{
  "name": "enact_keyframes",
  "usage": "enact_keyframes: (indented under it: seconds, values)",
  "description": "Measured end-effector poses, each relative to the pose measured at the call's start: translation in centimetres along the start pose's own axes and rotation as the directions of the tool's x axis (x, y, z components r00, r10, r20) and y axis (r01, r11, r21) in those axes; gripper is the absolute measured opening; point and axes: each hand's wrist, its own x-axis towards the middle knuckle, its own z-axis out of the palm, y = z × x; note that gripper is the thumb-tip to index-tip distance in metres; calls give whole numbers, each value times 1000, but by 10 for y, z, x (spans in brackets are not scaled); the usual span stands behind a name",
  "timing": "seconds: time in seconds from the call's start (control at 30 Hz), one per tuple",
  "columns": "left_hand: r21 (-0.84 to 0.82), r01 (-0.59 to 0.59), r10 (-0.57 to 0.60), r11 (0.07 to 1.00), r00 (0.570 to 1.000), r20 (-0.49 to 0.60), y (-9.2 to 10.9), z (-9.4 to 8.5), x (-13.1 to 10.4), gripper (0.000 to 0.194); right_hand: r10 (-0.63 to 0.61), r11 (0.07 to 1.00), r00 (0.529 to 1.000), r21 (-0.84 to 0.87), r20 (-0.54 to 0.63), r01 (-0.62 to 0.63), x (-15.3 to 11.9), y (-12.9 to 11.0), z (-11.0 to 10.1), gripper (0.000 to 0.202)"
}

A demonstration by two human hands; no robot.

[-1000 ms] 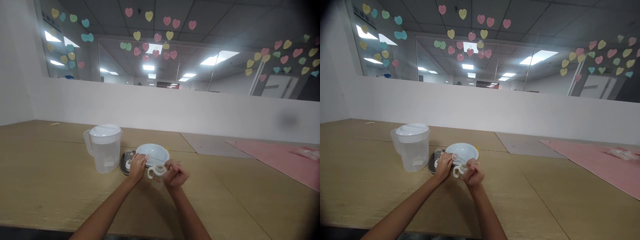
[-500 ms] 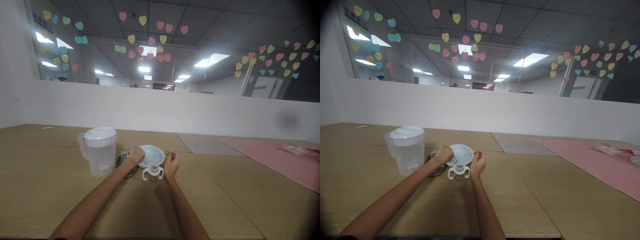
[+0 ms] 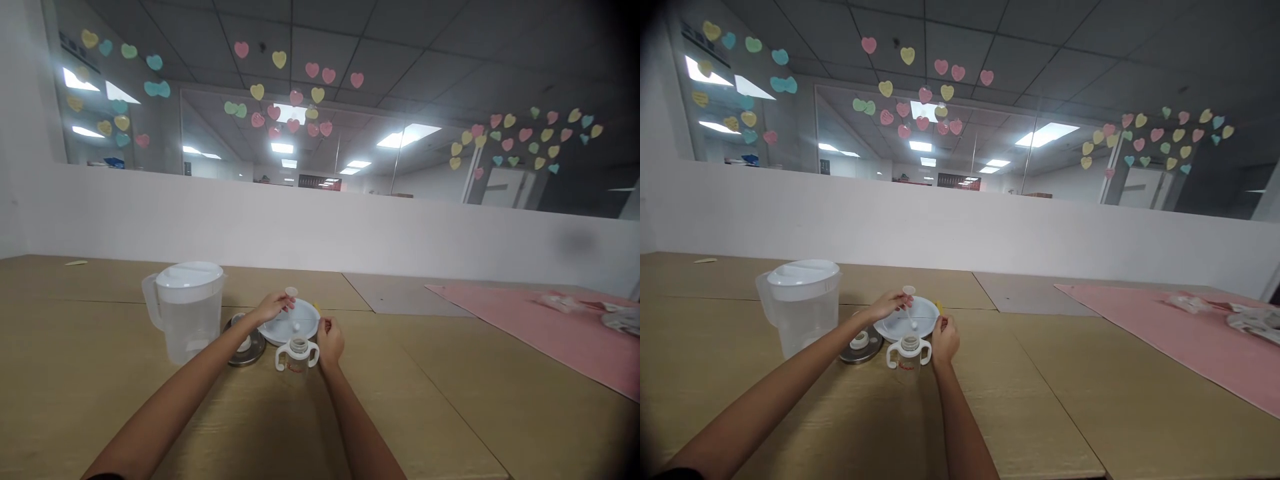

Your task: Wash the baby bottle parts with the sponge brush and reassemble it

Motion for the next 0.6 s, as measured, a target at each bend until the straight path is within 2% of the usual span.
enact_keyframes:
  seconds: [0.13, 0.27, 0.37, 0.47, 0.6]
  values:
    - [-136, -47, 36, 990, 996, -85, 27, -4, -10, 35, 13, 1000, 1000, -6, 0, -13, -3, 1, 3, 37]
    - [-213, -96, 84, 972, 995, -60, 49, 0, -28, 34, -7, 1000, 1000, 15, 0, 7, -6, 2, 5, 37]
    - [-207, -119, 113, 971, 993, -42, 55, 8, -41, 34, -8, 1000, 1000, 21, -3, 8, -7, 2, 5, 37]
    - [-138, -167, 164, 976, 986, -29, 53, 17, -52, 34, 3, 1000, 1000, 17, 9, -3, -7, 2, 4, 37]
    - [91, -224, 223, 970, 975, 26, 48, 26, -64, 31, -6, 1000, 1000, 22, 14, 5, -6, 3, 5, 37]
